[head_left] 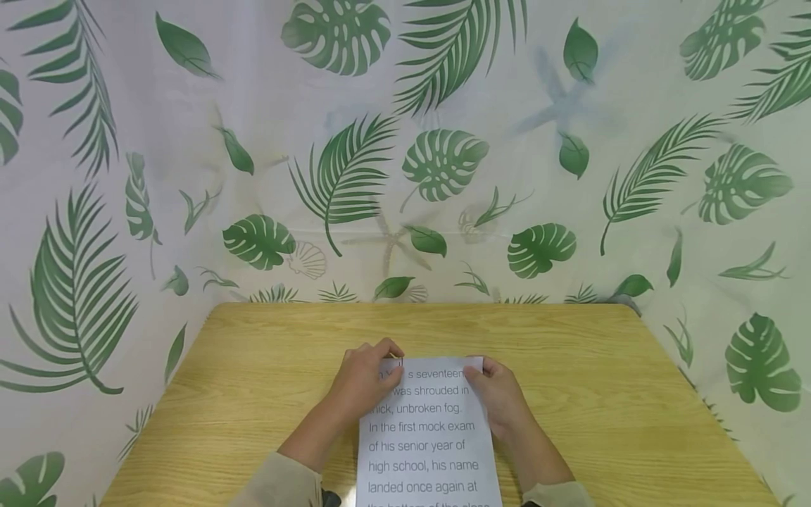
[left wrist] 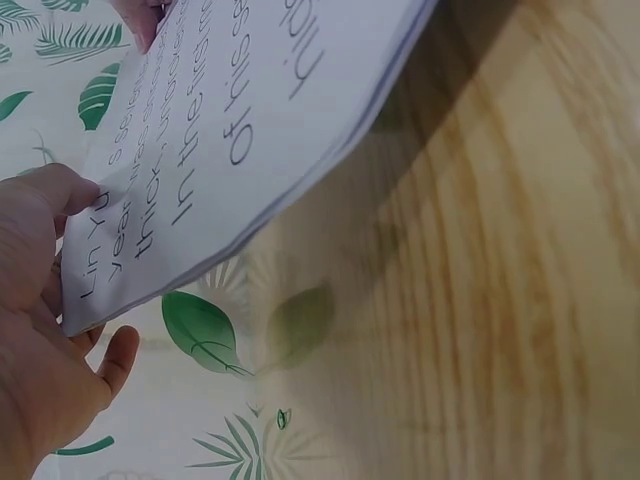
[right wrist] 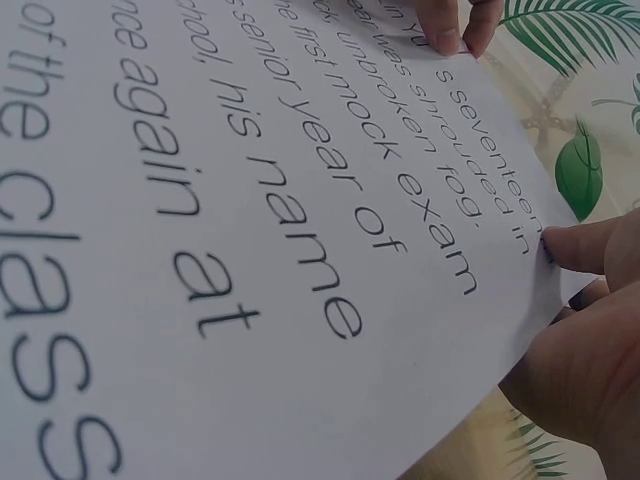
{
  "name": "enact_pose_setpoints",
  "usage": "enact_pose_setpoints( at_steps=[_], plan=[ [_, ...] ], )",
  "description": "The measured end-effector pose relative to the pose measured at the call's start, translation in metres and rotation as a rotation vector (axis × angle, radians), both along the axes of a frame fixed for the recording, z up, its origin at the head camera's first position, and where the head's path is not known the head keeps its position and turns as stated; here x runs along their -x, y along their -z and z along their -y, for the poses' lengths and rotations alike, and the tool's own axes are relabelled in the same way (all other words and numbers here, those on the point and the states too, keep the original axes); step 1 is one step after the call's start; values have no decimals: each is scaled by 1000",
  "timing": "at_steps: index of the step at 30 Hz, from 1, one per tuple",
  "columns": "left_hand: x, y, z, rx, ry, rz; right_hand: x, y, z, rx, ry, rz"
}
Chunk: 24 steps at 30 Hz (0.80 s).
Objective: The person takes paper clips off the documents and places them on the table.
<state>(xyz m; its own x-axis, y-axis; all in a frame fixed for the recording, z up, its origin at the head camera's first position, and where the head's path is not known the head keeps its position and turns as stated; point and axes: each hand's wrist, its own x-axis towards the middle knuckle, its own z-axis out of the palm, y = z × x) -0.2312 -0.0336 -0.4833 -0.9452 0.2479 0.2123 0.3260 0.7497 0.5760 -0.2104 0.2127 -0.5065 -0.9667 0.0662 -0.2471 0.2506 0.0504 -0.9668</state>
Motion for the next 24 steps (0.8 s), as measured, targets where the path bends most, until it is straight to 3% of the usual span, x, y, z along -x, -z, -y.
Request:
enact_pose_setpoints(
  at_steps=[13, 24],
  plan=[
    [0, -1, 6, -59, -12, 64, -1, 2, 1, -32, -4, -16],
    [6, -5, 22, -117, -4, 24, -2, -3, -4, -60, 15, -15]
  ],
)
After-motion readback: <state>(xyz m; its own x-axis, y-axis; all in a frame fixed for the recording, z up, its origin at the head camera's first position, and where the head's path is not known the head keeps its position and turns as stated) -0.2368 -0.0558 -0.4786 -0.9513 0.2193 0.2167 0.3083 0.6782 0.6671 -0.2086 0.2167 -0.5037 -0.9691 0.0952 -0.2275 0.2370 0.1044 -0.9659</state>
